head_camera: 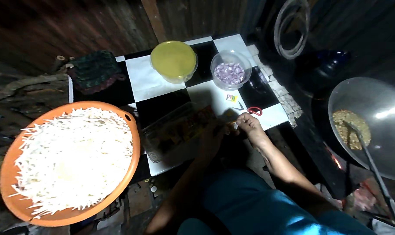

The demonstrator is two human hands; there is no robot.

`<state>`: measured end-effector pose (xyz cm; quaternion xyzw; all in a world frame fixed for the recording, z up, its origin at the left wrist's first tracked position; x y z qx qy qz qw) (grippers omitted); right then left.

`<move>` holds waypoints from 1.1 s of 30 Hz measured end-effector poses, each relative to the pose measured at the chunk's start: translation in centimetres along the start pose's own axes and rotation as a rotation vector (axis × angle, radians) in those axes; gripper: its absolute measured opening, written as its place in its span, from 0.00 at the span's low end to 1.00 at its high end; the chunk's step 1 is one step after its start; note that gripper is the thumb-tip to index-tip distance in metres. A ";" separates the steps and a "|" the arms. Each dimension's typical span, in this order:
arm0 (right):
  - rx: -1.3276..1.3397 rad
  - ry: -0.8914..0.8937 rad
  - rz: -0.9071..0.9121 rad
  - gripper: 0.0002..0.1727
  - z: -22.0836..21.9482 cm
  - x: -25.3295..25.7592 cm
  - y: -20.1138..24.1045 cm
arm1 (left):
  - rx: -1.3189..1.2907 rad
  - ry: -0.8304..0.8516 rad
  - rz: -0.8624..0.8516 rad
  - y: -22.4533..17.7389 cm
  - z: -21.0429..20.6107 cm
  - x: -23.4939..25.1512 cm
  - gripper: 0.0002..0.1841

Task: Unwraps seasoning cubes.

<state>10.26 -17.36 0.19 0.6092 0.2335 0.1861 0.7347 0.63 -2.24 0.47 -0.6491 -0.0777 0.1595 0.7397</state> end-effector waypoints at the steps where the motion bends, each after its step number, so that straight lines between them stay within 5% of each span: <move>1: 0.005 0.011 0.007 0.08 -0.1 0.1 -0.1 | 0.030 0.021 0.000 -0.2 0.0 0.1 0.14; 7: 0.027 -0.006 0.003 0.07 -0.7 0.4 -0.5 | 0.216 0.052 0.022 -0.9 0.2 0.0 0.13; 14: -0.059 -0.002 0.050 0.07 -1.0 0.9 -0.1 | 0.752 -0.012 -0.202 -1.6 -0.4 -0.7 0.16; 21: -0.073 -0.022 0.031 0.06 -1.9 1.3 -0.4 | 0.237 -0.039 0.070 -0.8 0.8 0.0 0.15; 28: -0.183 -0.137 0.116 0.11 -2.8 0.9 0.3 | 0.283 -0.202 -0.145 -0.8 1.0 -0.2 0.11; 33: -0.178 -0.062 0.063 0.14 -3.2 1.2 0.5 | 0.061 -0.106 -0.074 0.1 1.0 -0.2 0.11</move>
Point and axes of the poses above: each hand's wrist, its own x-axis towards the middle knuckle, its own z-axis out of the back of the hand, y = z × x, the point moved 4 cm from there along x, towards the middle knuckle, and after that the axes turned 5 degrees about -x, right-handed, at the moved point
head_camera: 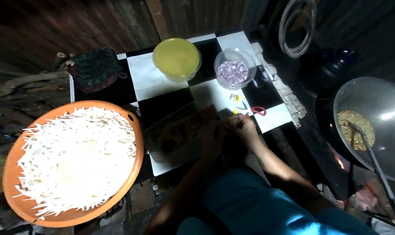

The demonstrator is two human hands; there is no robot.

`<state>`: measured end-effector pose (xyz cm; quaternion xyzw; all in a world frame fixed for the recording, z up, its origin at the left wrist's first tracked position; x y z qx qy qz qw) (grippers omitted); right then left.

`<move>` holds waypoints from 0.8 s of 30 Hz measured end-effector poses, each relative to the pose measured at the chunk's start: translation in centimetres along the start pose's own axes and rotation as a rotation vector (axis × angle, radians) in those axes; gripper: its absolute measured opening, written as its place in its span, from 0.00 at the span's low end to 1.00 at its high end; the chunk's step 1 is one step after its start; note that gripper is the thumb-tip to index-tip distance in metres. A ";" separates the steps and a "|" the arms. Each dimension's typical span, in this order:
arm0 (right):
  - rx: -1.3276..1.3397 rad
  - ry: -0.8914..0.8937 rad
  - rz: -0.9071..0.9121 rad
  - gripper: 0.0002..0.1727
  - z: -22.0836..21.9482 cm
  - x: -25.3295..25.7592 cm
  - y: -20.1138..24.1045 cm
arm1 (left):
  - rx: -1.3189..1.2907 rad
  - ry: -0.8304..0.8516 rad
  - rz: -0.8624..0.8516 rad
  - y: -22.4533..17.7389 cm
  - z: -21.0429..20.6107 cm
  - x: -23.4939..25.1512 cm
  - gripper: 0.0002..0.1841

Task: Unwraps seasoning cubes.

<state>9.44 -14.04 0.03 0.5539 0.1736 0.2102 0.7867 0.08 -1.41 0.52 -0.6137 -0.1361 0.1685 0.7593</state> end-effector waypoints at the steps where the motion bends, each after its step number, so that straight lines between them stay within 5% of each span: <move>1: 0.048 0.028 -0.021 0.13 0.1 0.1 -0.1 | -0.068 0.006 0.021 0.3 0.0 0.0 0.11; 9: 0.243 0.108 -0.117 0.08 0.9 0.3 -0.5 | -0.411 -0.021 0.120 0.6 -0.2 -0.2 0.11; 19: 0.387 0.063 -0.113 0.08 2.9 0.6 -0.9 | -0.502 -0.301 0.301 0.7 0.7 -0.5 0.12; 24: 0.017 -0.016 -0.039 0.08 4.0 1.7 -3.1 | -0.559 -0.409 0.331 0.8 2.2 -0.2 0.12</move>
Point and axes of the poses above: each hand's wrist, its own x-axis towards the middle knuckle, its own z-axis out of the back of the hand, y = z × x, the point moved 4 cm from there along x, towards the middle knuckle, and after that the axes turned 5 degrees about -x, right-handed, at the moved point
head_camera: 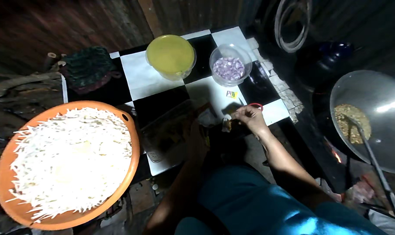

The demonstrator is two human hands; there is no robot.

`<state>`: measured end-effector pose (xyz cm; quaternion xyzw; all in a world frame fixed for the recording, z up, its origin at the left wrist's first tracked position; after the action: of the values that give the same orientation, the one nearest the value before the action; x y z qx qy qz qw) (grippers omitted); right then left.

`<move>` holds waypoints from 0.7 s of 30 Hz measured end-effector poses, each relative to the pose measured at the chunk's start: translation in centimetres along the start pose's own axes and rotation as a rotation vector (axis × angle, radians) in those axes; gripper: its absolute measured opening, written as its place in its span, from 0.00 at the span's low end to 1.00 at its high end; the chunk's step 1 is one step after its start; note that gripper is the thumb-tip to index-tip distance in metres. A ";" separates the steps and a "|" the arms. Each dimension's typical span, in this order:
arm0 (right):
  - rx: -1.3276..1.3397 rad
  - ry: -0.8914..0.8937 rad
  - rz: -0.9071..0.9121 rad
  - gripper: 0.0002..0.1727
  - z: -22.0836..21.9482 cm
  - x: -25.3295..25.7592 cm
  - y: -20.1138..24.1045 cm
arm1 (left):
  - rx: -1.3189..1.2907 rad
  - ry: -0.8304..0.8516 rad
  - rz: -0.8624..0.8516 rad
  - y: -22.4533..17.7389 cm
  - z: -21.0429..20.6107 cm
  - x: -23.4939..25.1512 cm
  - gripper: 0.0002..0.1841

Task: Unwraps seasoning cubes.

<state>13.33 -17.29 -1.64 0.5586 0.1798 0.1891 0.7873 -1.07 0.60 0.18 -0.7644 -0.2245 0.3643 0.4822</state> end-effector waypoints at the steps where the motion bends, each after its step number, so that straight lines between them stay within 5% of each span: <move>1: -0.110 0.006 0.031 0.07 -0.3 0.3 -0.8 | -0.037 0.002 0.004 0.0 0.0 0.2 0.12; 11: -0.694 0.135 0.048 0.08 -4.4 1.7 -4.2 | -0.025 -0.017 0.042 -0.2 0.5 0.6 0.11; 21: -0.489 0.061 0.105 0.09 -1.9 2.5 -2.3 | 0.088 -0.116 0.071 -0.1 1.0 0.9 0.16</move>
<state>14.77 -15.20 -4.57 0.3544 0.1231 0.2843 0.8823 -1.27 1.88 -0.34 -0.7276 -0.2085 0.4342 0.4883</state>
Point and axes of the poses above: each hand's wrist, its own x-axis towards the middle knuckle, its own z-axis out of the back of the hand, y = z × x, the point moved 4 cm from there along x, towards the middle knuckle, and after that the axes turned 5 degrees about -x, right-handed, at the moved point
